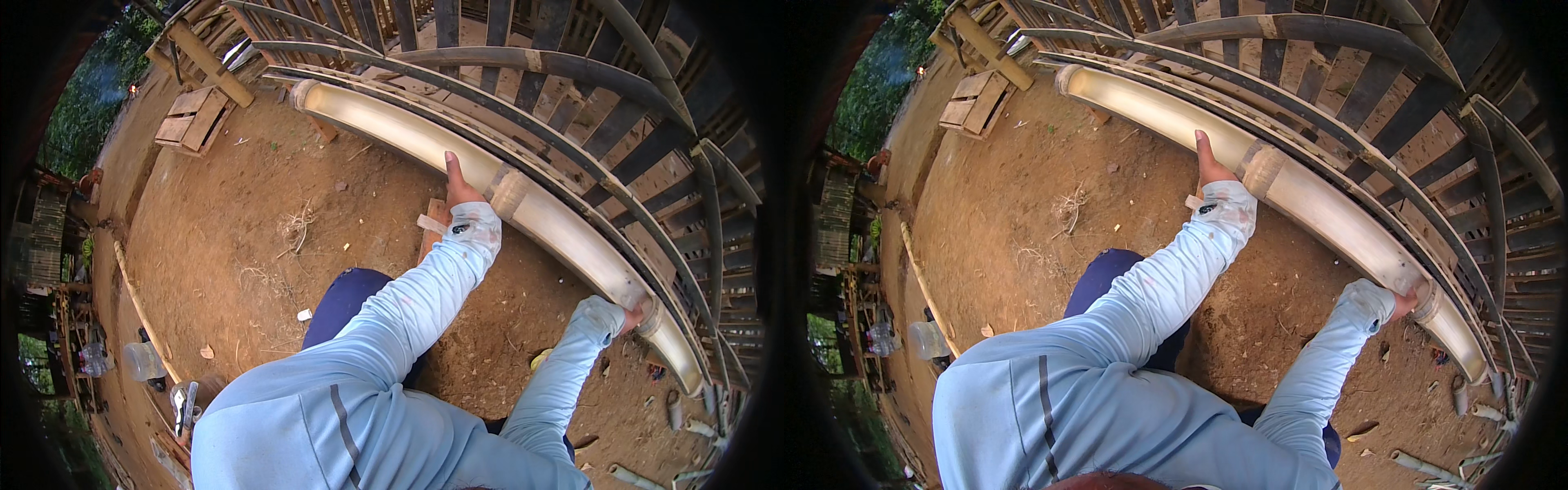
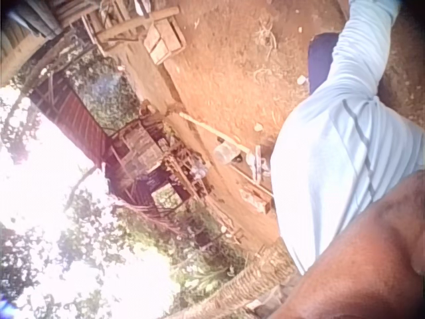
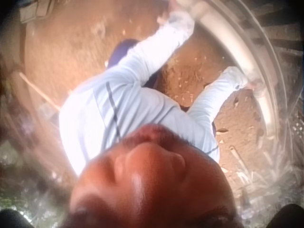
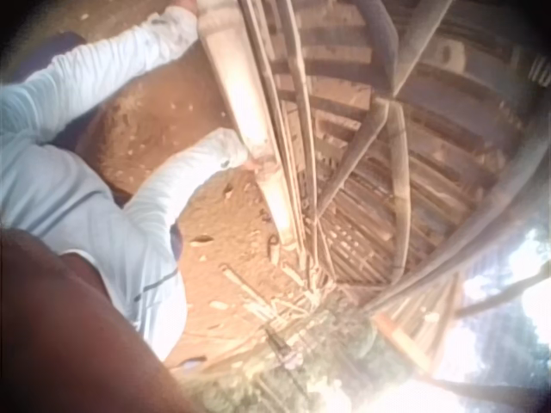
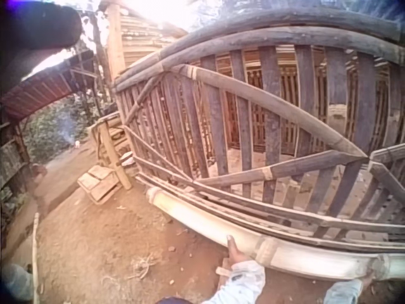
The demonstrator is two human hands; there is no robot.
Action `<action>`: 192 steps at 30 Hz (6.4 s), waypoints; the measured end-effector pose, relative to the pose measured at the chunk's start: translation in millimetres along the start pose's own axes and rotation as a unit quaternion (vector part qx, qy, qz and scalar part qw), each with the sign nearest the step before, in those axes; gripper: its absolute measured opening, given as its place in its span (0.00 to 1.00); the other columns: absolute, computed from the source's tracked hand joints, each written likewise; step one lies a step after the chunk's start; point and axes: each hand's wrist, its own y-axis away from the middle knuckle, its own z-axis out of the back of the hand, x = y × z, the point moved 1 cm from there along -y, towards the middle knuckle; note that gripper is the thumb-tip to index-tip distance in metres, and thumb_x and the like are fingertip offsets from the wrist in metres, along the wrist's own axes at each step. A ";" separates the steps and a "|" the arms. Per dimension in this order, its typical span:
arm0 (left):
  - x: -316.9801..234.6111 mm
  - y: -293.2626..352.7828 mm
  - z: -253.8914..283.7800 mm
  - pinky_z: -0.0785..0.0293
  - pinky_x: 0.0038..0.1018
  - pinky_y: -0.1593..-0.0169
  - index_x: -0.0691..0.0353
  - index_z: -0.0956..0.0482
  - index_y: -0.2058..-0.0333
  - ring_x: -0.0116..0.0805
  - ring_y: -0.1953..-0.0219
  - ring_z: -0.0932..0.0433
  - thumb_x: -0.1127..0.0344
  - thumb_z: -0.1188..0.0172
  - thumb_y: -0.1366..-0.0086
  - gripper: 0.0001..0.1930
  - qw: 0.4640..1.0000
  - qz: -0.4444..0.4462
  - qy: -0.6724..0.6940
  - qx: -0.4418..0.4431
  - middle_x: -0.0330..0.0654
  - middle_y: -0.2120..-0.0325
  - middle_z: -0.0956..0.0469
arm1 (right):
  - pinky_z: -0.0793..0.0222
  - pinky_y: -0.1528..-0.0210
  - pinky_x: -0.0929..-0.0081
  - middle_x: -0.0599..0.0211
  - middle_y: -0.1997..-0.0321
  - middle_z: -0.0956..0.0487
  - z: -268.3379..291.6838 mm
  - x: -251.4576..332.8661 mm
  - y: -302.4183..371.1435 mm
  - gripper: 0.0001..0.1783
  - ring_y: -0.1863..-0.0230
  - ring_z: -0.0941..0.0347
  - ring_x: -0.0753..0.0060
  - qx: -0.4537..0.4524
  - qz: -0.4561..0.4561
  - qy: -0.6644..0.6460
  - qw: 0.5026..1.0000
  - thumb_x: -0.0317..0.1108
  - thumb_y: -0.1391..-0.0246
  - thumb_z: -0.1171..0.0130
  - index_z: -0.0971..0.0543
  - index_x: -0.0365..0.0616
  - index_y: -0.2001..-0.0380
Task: The person uses a knife to shave and smooth the surface of a long bamboo pole. They repeatedly scrape the bamboo, inspect the blade, and rotate the pole to work on different sections. The person then places the finished bamboo pole onto a curved wooden rack.
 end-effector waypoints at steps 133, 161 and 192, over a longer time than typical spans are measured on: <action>-360.3 -408.3 -71.0 0.34 0.42 0.39 0.63 0.52 0.32 0.54 0.37 0.34 0.37 0.33 0.47 0.56 0.579 -0.132 -0.799 0.089 0.59 0.36 0.37 | 0.21 0.51 0.54 0.50 0.41 0.29 -73.2 -103.7 240.1 0.64 0.51 0.22 0.52 0.232 -0.280 0.248 0.898 0.40 0.65 0.18 0.57 0.42 0.37; -377.1 -350.6 -3.1 0.34 0.45 0.40 0.59 0.61 0.28 0.56 0.36 0.35 0.33 0.36 0.45 0.59 0.744 -0.076 -0.660 -0.074 0.57 0.33 0.42 | 0.16 0.67 0.59 0.57 0.61 0.19 -42.1 -98.3 225.0 0.29 0.73 0.20 0.60 0.229 -0.222 0.173 0.932 0.37 0.51 0.26 0.29 0.33 0.53; -163.0 -94.0 47.3 0.23 0.63 0.57 0.54 0.42 0.40 0.58 0.50 0.26 0.68 0.36 0.46 0.36 0.966 0.218 -0.140 0.012 0.53 0.50 0.28 | 0.27 0.42 0.51 0.52 0.29 0.45 -40.7 -100.8 221.9 0.42 0.37 0.34 0.44 0.232 -0.302 0.153 0.912 0.56 0.46 0.37 0.38 0.49 0.35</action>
